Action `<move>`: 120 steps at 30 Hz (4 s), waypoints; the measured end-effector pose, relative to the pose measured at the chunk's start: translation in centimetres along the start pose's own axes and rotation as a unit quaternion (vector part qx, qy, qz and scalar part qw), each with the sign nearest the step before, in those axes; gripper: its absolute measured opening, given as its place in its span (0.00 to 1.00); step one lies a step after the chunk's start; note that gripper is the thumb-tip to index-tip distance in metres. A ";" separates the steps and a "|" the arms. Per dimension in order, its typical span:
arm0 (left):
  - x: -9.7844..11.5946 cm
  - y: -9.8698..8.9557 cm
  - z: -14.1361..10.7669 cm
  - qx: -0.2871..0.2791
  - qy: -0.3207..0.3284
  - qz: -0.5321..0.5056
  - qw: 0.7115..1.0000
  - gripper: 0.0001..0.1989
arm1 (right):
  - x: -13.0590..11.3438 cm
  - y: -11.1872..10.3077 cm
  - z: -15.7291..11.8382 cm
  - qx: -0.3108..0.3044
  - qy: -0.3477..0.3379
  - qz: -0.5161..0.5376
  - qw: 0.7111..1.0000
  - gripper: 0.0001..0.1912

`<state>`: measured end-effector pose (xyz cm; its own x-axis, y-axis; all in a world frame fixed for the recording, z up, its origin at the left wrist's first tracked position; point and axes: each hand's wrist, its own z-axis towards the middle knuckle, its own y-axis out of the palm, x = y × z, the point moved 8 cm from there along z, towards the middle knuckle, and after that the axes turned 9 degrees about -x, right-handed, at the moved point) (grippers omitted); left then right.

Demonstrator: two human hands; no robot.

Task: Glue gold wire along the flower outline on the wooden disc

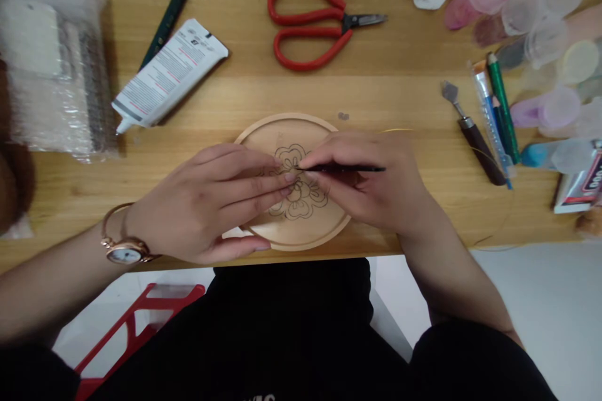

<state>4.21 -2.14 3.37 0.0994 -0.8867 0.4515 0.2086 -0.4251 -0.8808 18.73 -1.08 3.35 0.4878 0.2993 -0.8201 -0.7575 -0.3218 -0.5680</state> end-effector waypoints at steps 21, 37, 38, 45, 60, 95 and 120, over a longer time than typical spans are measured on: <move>0.0 0.0 0.0 0.008 0.006 -0.008 1.000 0.23 | -0.6 0.1 -0.1 0.034 0.025 -0.024 0.999 0.10; 0.2 -0.1 0.0 0.005 0.012 0.019 1.000 0.23 | -0.3 0.2 -0.1 0.017 0.028 -0.020 0.999 0.07; 0.3 -0.1 0.0 0.006 0.019 0.029 0.999 0.23 | -0.2 0.2 -0.2 0.016 0.026 -0.019 0.999 0.07; 1.2 -0.5 0.0 0.019 0.060 0.118 0.991 0.23 | -0.2 0.3 -0.2 0.018 0.013 -0.019 1.000 0.07; 0.6 -0.5 0.1 0.031 0.019 0.127 0.991 0.25 | -0.3 0.1 -0.3 0.017 0.005 -0.021 1.000 0.06; -0.1 -0.7 -0.1 0.051 -0.027 0.148 0.987 0.33 | -0.5 0.2 -0.2 0.012 -0.009 -0.008 1.000 0.06; -0.1 -0.2 0.1 0.028 -0.020 0.146 0.989 0.33 | -0.6 0.3 -0.1 0.008 -0.009 -0.006 1.000 0.09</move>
<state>4.27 -1.95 3.52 0.2014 -0.9620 0.1846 0.2192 -0.1394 -0.9657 18.31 -1.48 3.65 0.4891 0.3203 -0.8113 -0.7585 -0.3029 -0.5769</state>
